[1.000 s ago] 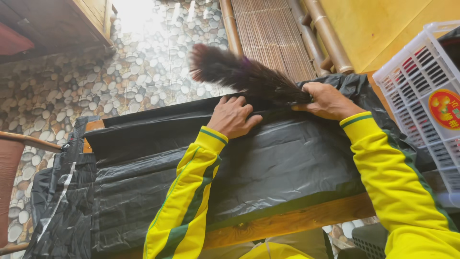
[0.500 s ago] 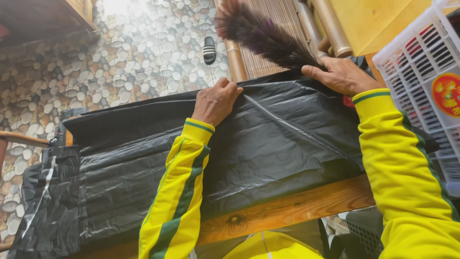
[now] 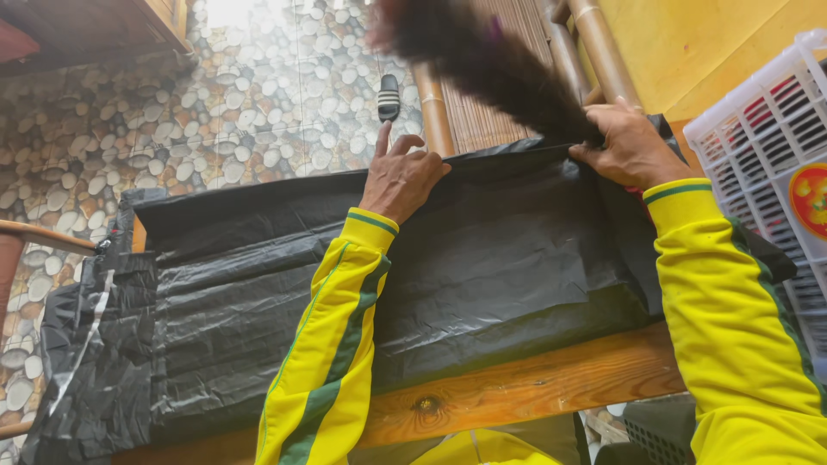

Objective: The person uses a feather duster to wipe a large black plastic sheet laid on a wooden table, then folds the sheet into a compact bundle. The person repeatedly brushes the surface and folds the edges inward to create a neat roll.

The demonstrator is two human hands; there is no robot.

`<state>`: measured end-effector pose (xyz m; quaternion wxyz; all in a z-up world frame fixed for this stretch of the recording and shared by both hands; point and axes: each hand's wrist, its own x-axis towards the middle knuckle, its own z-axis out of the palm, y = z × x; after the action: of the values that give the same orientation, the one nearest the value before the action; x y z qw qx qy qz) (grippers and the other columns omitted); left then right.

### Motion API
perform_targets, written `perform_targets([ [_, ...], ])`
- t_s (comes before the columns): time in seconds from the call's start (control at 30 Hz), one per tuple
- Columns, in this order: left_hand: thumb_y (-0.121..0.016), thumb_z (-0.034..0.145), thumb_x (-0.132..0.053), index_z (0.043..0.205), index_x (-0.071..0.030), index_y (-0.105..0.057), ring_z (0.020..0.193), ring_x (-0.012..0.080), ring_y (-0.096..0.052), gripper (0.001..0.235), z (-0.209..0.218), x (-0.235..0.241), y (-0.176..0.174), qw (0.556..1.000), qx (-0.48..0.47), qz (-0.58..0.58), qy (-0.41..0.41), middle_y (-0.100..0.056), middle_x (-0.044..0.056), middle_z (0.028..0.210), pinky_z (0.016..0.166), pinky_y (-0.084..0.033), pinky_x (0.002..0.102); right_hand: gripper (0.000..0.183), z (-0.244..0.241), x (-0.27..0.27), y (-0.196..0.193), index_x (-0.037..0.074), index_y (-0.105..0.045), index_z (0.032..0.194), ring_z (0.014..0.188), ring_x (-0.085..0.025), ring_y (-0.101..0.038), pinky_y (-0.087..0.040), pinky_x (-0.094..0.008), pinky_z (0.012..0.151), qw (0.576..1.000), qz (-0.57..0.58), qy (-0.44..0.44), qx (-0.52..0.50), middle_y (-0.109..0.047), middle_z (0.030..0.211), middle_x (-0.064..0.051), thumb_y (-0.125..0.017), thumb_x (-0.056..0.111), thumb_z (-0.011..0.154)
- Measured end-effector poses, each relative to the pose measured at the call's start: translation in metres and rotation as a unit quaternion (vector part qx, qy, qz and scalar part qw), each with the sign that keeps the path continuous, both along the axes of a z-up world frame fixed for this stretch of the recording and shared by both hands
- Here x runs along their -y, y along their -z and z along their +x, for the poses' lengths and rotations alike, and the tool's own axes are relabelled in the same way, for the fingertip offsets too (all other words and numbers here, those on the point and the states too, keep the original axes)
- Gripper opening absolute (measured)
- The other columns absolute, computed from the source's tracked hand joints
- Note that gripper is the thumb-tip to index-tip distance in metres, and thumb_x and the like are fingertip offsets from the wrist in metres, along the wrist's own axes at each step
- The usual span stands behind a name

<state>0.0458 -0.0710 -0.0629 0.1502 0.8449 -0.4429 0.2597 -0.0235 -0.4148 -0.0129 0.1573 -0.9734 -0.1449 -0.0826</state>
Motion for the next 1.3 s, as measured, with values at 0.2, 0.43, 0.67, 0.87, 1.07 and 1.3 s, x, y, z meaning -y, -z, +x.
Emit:
perform_targets([
  [0.2, -0.061, 0.095, -0.035, 0.081, -0.015, -0.054, 0.051, 0.0224, -0.057, 0.026, 0.005, 0.006, 0.018, 0.999, 0.009, 0.018, -0.046, -0.056, 0.003, 0.061, 0.038, -0.040, 0.035, 0.023, 0.006, -0.002, 0.012, 0.001, -0.055, 0.100, 0.092, -0.039, -0.060, -0.046, -0.045, 0.082, 0.995, -0.012, 0.013, -0.096, -0.062, 0.100, -0.021, -0.065, 0.018, 0.088],
  [0.43, -0.067, 0.092, -0.021, 0.093, -0.010, -0.048, 0.053, 0.0268, -0.056, 0.022, 0.004, 0.006, 0.007, 1.000, -0.005, -0.005, -0.006, -0.049, 0.013, 0.094, 0.036, -0.048, 0.038, 0.039, -0.006, -0.011, -0.005, 0.003, -0.054, 0.120, 0.094, -0.045, -0.059, -0.046, -0.049, 0.075, 0.999, -0.017, 0.010, -0.037, -0.063, 0.105, -0.026, -0.064, 0.015, 0.085],
  [0.67, -0.062, 0.094, -0.019, 0.099, -0.010, -0.053, 0.072, 0.0278, -0.059, 0.014, -0.006, 0.004, 0.011, 1.000, 0.013, -0.016, 0.017, -0.055, 0.011, 0.089, 0.058, -0.050, 0.037, 0.038, -0.011, -0.013, 0.010, 0.006, -0.053, 0.112, 0.079, -0.044, -0.062, -0.049, -0.052, 0.059, 0.979, -0.182, 0.088, 0.005, -0.062, 0.098, -0.018, -0.066, 0.033, 0.088],
  [0.87, -0.059, 0.091, -0.017, 0.090, -0.014, -0.058, 0.075, 0.0209, -0.056, 0.002, -0.002, 0.007, 0.024, 0.999, 0.030, -0.030, 0.006, -0.054, 0.004, 0.085, 0.059, -0.049, 0.033, 0.055, -0.040, -0.082, 0.002, 0.008, -0.056, 0.087, 0.083, -0.031, -0.057, -0.046, -0.042, 0.065, 0.970, -0.132, 0.142, 0.149, -0.052, 0.094, -0.011, -0.041, 0.058, 0.104],
  [1.07, -0.050, 0.095, -0.016, 0.083, -0.010, -0.059, 0.075, 0.0218, -0.058, 0.017, 0.019, 0.012, 0.090, 0.995, 0.006, -0.094, -0.021, -0.050, 0.005, 0.078, 0.067, -0.051, 0.030, 0.019, -0.069, -0.183, 0.026, 0.010, -0.045, 0.112, 0.074, -0.041, -0.059, -0.052, -0.050, 0.064, 0.994, -0.029, 0.101, 0.028, -0.044, 0.093, -0.010, -0.046, 0.022, 0.097],
  [1.3, -0.056, 0.093, -0.024, 0.101, -0.014, -0.067, 0.128, 0.0350, -0.043, 0.016, -0.034, -0.018, -0.028, 0.989, -0.033, 0.015, -0.141, -0.057, 0.014, 0.124, 0.108, -0.023, 0.060, 0.050, -0.062, -0.191, 0.039, 0.017, -0.030, 0.142, 0.073, -0.061, -0.056, -0.046, -0.069, 0.070, 0.972, 0.081, 0.187, -0.116, -0.045, 0.108, -0.019, -0.041, 0.023, 0.094],
])
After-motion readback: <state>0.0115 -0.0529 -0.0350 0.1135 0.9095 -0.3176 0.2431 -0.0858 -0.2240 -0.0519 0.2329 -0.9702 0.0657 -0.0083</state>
